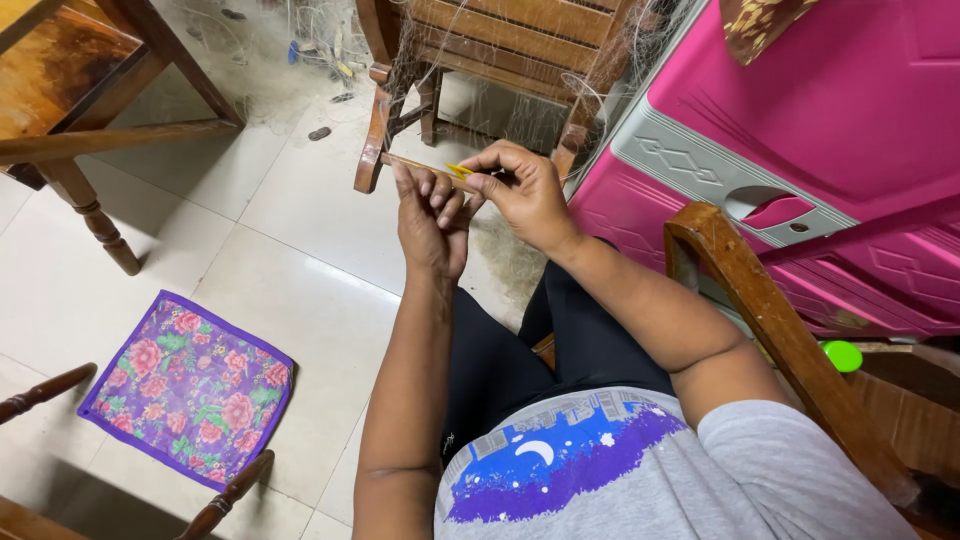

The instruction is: Repairing a fishing net using a shuttle and scissors

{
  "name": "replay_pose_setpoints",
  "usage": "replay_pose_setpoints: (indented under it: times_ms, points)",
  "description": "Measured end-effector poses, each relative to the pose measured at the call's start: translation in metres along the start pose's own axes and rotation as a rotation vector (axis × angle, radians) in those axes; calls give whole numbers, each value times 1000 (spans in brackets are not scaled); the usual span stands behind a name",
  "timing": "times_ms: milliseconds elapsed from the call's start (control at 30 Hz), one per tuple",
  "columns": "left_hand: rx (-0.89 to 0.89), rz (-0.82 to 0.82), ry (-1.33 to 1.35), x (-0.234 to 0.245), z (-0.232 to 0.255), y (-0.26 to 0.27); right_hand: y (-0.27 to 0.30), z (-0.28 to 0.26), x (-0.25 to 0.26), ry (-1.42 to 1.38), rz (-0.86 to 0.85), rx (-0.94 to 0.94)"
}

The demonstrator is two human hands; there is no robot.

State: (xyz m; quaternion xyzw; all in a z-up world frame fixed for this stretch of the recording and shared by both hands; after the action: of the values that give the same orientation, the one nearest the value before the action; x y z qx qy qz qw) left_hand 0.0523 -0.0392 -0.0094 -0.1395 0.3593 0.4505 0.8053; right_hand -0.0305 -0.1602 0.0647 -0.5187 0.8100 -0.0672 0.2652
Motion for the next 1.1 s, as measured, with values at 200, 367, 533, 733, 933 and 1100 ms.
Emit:
replay_pose_setpoints:
  times_ms: [200,367,533,733,933,1100]
  points:
    - [-35,36,-17,-5,-7,3,-2,-43,-35,306,-104,250]
    - [-141,58,-120,4,-12,-1,42,-51,-53,597,-220,573]
    - [-186,63,-201,-23,10,17,120,-49,-88,470,-570,777]
    - [-217,62,-251,-17,8,20,158,-69,-90,474,-673,967]
    - [-193,-18,-107,-15,18,25,117,-87,-42,569,-190,465]
    - [-184,-64,-74,-15,26,25,112,-62,10,512,39,91]
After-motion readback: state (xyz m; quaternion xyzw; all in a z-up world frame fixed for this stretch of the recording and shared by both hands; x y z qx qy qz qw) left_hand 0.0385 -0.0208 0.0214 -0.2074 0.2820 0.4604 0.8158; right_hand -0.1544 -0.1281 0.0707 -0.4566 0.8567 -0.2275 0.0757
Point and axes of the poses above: each hand's wrist, its own y-axis away from the middle knuckle, its own x-axis out of the back of the hand, z = x × y, the point moved 6 cm from there along -y, towards the middle knuckle, and after that the axes turned 14 degrees about -y, right-handed, at the moved point
